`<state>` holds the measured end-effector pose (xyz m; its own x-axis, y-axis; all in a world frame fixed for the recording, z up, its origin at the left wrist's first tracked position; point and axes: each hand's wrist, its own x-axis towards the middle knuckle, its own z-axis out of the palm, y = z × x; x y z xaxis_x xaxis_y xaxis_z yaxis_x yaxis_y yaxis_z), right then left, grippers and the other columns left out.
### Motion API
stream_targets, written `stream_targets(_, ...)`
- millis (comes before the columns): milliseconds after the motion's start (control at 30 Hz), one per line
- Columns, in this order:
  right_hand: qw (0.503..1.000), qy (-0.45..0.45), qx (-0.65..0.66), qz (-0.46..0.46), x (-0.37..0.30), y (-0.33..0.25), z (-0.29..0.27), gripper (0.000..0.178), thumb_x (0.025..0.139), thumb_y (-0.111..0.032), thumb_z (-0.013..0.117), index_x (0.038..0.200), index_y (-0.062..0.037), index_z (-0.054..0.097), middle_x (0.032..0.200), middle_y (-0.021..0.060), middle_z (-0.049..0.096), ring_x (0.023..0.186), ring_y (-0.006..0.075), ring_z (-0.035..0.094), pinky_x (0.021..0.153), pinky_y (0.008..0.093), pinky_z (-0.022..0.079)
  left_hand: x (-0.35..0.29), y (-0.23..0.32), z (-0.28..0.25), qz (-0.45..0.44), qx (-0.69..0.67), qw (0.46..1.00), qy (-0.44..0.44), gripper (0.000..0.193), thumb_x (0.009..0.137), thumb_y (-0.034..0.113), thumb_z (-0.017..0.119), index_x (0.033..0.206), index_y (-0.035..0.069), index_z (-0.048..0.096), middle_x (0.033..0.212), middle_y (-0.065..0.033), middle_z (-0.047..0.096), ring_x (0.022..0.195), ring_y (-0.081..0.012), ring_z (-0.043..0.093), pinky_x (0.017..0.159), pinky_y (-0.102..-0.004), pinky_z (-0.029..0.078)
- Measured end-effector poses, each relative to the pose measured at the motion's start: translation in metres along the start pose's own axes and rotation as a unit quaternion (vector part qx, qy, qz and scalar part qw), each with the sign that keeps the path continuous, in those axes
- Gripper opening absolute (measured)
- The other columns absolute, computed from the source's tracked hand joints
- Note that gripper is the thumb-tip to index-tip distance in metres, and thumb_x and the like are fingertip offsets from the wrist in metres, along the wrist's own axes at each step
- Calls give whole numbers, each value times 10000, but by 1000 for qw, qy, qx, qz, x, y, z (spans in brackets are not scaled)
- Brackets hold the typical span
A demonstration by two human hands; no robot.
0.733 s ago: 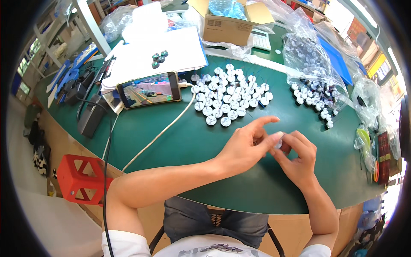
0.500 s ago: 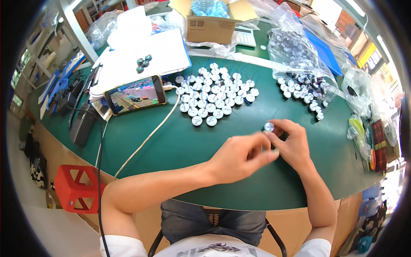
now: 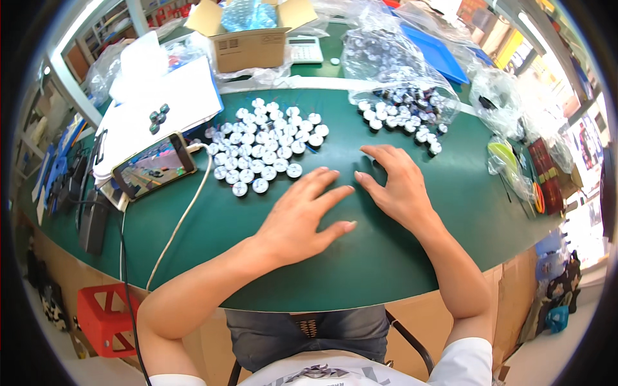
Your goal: Assembling and testing small electronic LED modules on a factory workbench.
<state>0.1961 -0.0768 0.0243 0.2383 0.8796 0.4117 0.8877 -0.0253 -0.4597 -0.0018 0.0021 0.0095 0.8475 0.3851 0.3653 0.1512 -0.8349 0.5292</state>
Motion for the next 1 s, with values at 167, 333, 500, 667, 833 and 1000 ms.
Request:
stream_targets(167,974,127,-183,42,13,13,-38,503,769,-237,739,1213,-76,565,1128,120,580,1012,303,570,858,405,463,0,2,-2,-29,32,999,-17,516,831,335,710,1261,89,566,1393,-164,449,1344,-356,365,1082,-445,341)
stream_targets(333,940,150,-232,203,12,38,-73,743,780,-266,740,1415,-140,375,1067,120,633,1006,325,600,851,416,473,0,2,-3,-20,30,999,-23,498,832,337,710,1239,85,577,1390,-154,449,1336,-357,372,1075,-447,349)
stream_targets(500,906,2,-266,329,20,56,-62,810,786,-257,733,1471,-224,301,973,109,678,925,306,648,819,428,500,-2,0,-1,-10,26,1000,1,453,830,325,710,1192,75,602,1359,-165,467,1288,-358,417,1044,-438,377)
stream_targets(667,929,15,-224,295,16,63,-58,775,780,-170,730,1449,-232,346,1008,59,670,948,282,641,820,418,501,-4,-3,0,-7,20,1000,4,431,831,323,703,1175,82,611,1345,-156,468,1282,-348,421,1042,-432,378)
stream_targets(833,940,22,-173,295,17,60,-62,702,780,-97,711,1410,-204,422,1020,67,671,921,264,645,812,412,499,-5,-3,-1,-1,31,1000,-4,417,834,333,694,1169,98,617,1333,-144,477,1298,-337,402,1059,-444,356)
stream_targets(1000,974,70,-121,180,11,24,-69,732,747,-51,725,1404,-189,434,937,83,677,865,252,652,782,375,508,-1,1,-8,6,-9,1000,3,392,851,263,697,1190,88,606,1284,-141,516,1235,-304,484,1012,-415,419)
